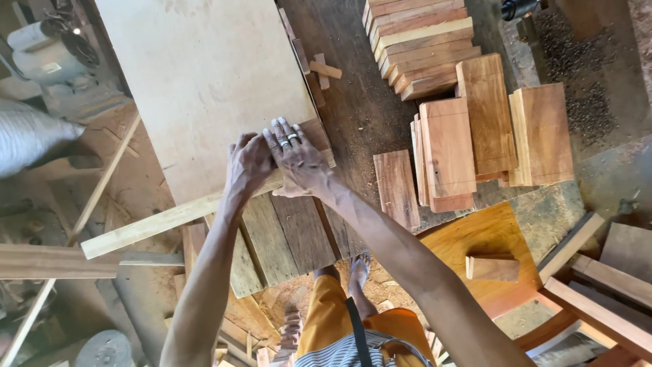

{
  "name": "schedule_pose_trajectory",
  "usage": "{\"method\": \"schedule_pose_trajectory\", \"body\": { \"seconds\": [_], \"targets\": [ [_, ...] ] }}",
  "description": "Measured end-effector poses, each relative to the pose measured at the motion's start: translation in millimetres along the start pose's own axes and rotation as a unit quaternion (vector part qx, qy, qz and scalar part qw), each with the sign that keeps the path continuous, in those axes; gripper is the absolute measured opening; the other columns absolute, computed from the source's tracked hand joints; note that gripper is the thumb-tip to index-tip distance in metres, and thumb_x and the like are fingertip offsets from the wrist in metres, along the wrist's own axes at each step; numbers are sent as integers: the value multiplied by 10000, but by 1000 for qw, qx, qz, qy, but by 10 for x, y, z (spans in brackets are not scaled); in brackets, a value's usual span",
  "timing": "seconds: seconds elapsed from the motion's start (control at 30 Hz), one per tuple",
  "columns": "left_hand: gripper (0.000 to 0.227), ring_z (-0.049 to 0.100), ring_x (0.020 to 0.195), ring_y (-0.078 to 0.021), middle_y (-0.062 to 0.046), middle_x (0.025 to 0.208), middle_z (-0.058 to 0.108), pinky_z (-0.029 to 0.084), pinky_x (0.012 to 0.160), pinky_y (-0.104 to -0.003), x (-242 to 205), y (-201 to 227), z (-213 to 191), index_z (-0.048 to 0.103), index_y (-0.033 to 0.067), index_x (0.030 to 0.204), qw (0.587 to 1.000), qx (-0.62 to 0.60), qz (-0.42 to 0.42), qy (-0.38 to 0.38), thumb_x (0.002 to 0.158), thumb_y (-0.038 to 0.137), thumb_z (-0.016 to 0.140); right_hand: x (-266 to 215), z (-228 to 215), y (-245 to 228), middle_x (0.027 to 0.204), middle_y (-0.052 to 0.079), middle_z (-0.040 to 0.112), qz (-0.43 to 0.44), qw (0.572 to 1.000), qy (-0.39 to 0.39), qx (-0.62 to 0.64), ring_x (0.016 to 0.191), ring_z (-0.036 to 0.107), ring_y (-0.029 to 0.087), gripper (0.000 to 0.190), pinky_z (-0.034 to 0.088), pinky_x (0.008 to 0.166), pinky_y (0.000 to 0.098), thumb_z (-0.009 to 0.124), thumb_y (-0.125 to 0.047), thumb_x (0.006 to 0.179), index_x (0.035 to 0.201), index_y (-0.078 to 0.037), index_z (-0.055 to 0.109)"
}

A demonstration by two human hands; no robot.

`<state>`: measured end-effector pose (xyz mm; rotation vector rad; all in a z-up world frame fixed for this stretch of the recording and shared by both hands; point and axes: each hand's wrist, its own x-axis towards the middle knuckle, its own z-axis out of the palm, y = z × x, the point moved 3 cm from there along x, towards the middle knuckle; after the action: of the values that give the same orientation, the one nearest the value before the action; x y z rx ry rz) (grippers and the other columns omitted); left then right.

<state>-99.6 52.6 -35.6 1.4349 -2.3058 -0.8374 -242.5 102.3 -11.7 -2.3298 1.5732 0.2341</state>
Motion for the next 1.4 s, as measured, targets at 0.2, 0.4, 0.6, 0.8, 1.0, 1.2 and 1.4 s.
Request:
{"method": "schedule_pose_trajectory", "body": {
  "seconds": [0.2, 0.4, 0.6, 0.8, 1.0, 1.2, 1.4],
  "targets": [
    [581, 579, 1096, -364, -149, 1284, 625, 506, 972, -458, 0, -9, 4, 677, 115, 1318, 999, -16, 20, 28, 749, 65, 785, 28, 20, 24, 1604, 358, 200, 23, 1000, 12, 5, 1497, 269, 485, 1402, 247, 1244, 524, 639, -864, 712, 1548, 127, 106],
    [540, 591, 1136, -372, -156, 1303, 630, 514, 1007, -448, -3, -113, 83, 686, 106, 1316, 998, -35, 26, 35, 790, -6, 724, 55, 143, 44, 1561, 376, 281, 16, 998, 52, 21, 1450, 326, 505, 1397, 287, 1214, 520, 693, -828, 684, 1511, 159, 154],
    [519, 588, 1172, -376, -170, 1331, 620, 516, 1020, -450, 3, -88, 59, 682, 90, 1316, 998, -46, 19, 24, 813, -37, 712, 19, 50, 8, 1560, 369, 282, 16, 998, 48, 26, 1458, 320, 497, 1425, 288, 1225, 495, 702, -840, 646, 1506, 163, 169],
    [535, 575, 1196, -390, -182, 1337, 610, 508, 1034, -460, 27, -104, 70, 673, 75, 1319, 998, -46, 26, 17, 802, -60, 707, 200, 449, 73, 1572, 365, 286, 18, 998, 66, 2, 1465, 326, 495, 1365, 288, 1228, 497, 670, -828, 722, 1520, 160, 170],
    [508, 572, 1203, -391, -184, 1334, 613, 487, 1045, -463, 30, -65, 7, 662, 70, 1318, 999, -28, 25, 12, 822, -38, 676, 125, 138, 16, 1567, 355, 287, 16, 998, 51, -20, 1454, 329, 488, 1314, 267, 1221, 496, 634, -812, 761, 1517, 159, 172],
    [504, 544, 1255, -389, -208, 1391, 580, 449, 1056, -483, -130, 185, -67, 554, 41, 1418, 997, 44, 66, -11, 929, 141, 622, 42, -32, 9, 1558, 358, 313, 11, 1000, 18, 2, 1449, 344, 474, 1239, 261, 1232, 489, 580, -770, 781, 1503, 165, 205],
    [516, 558, 1275, -392, -223, 1480, 529, 526, 941, -484, -146, 405, -99, 497, 12, 1460, 994, 105, 22, -1, 1002, 248, 505, 188, 212, 48, 1543, 376, 350, 5, 998, 55, -19, 1442, 370, 496, 1047, 281, 1231, 503, 501, -620, 871, 1509, 169, 243]
  ]
}}
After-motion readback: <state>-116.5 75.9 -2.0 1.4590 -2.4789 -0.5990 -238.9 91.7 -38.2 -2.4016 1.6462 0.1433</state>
